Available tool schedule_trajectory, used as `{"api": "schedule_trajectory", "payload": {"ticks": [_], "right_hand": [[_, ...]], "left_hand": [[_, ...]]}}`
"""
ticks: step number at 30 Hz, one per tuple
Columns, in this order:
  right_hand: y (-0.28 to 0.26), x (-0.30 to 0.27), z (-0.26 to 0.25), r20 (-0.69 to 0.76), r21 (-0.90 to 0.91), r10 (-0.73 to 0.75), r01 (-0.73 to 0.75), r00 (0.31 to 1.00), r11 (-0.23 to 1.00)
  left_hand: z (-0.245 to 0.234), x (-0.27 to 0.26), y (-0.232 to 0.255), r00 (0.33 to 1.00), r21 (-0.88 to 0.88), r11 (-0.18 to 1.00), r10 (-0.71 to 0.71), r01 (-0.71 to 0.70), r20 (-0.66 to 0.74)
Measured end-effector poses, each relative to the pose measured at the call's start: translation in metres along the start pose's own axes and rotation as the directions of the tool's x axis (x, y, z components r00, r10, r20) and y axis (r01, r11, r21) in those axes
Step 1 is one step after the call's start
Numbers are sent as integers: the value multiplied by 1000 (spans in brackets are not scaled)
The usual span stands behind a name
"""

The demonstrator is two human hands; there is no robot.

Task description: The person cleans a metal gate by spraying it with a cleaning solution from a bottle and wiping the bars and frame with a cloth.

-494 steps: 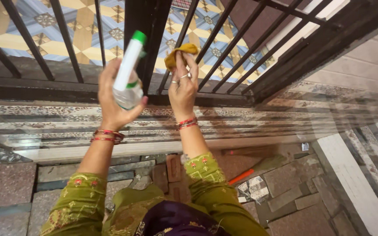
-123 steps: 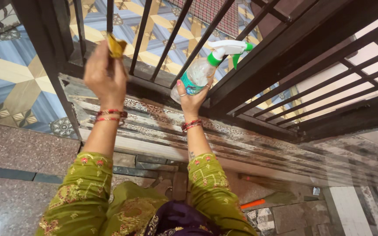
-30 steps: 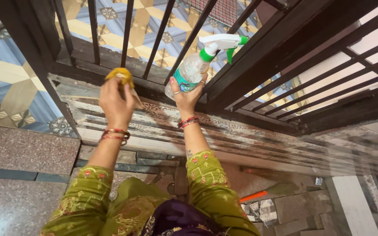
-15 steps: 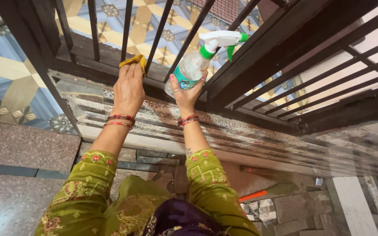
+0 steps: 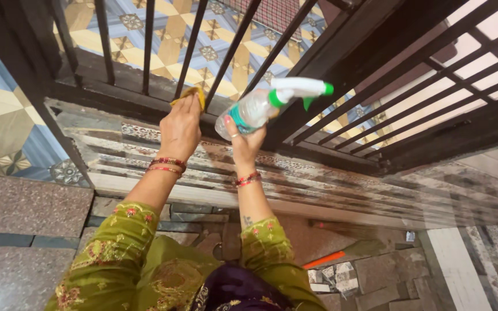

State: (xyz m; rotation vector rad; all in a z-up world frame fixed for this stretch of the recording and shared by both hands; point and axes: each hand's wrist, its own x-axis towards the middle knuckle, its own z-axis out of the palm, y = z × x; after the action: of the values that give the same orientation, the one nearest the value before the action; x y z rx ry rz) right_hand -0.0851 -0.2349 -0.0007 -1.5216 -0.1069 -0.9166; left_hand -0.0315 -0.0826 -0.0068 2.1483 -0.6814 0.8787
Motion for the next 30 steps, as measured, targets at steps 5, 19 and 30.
{"api": "schedule_trajectory", "payload": {"ticks": [5, 19, 30], "right_hand": [[-11, -1, -22, -37, -86, -62, 59, 997, 995], [0, 18, -31, -84, -347, -153, 115, 985, 931], [15, 12, -40, -65, -112, 38, -45, 997, 993]], "left_hand": [[17, 5, -4, 989, 171, 985, -19, -6, 144], [6, -10, 41, 995, -77, 995, 65, -71, -76], [37, -3, 33, 976, 108, 981, 143, -162, 163]]}}
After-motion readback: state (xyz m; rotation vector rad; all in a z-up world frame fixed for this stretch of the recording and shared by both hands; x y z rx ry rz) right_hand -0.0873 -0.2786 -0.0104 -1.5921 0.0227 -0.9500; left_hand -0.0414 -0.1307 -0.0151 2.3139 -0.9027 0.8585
